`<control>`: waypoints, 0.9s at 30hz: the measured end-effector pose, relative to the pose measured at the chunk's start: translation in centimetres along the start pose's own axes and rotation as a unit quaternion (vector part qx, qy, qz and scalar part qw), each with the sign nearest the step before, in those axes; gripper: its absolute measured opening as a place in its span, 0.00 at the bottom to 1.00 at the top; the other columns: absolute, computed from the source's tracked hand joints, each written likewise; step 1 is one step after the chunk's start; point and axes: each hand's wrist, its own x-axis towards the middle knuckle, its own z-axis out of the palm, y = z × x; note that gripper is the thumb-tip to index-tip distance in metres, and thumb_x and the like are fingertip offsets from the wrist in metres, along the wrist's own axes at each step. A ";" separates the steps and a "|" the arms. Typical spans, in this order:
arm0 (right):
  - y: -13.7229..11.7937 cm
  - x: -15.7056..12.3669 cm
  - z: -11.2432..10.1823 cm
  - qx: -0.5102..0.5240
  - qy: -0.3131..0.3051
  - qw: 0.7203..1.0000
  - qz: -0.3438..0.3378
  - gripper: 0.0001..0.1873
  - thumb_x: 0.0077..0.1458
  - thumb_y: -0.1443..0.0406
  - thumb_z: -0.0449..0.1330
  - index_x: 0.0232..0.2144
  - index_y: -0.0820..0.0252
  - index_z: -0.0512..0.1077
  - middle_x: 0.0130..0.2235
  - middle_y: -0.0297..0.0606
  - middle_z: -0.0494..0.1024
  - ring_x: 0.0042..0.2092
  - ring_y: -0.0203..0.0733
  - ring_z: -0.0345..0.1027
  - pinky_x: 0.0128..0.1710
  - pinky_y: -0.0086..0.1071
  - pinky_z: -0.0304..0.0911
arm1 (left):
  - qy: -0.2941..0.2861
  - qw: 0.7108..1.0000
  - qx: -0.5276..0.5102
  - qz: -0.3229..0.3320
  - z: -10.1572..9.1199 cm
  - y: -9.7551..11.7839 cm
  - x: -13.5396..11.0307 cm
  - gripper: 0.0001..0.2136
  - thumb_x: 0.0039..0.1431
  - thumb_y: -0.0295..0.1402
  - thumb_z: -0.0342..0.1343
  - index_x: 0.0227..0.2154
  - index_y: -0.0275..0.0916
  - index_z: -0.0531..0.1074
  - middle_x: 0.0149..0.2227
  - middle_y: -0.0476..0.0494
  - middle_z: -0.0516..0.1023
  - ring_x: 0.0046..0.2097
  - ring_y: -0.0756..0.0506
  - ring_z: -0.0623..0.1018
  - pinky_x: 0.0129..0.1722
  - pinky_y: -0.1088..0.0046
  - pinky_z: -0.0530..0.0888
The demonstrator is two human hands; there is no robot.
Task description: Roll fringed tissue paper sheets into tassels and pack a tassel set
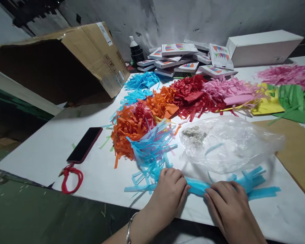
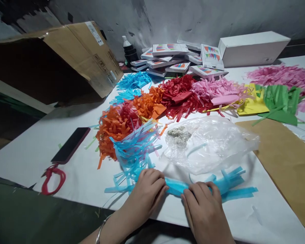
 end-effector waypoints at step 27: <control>-1.2 1.2 1.1 -0.017 -0.010 0.999 -0.049 0.15 0.70 0.67 0.48 0.33 0.57 0.72 0.32 0.34 0.75 0.38 0.42 0.66 0.53 0.44 0.51 | 0.081 0.991 -0.019 0.105 0.6 -0.6 -0.2 0.09 0.67 0.22 0.50 0.37 0.40 0.72 0.42 0.44 0.77 0.49 0.42 0.72 0.62 0.50 0.55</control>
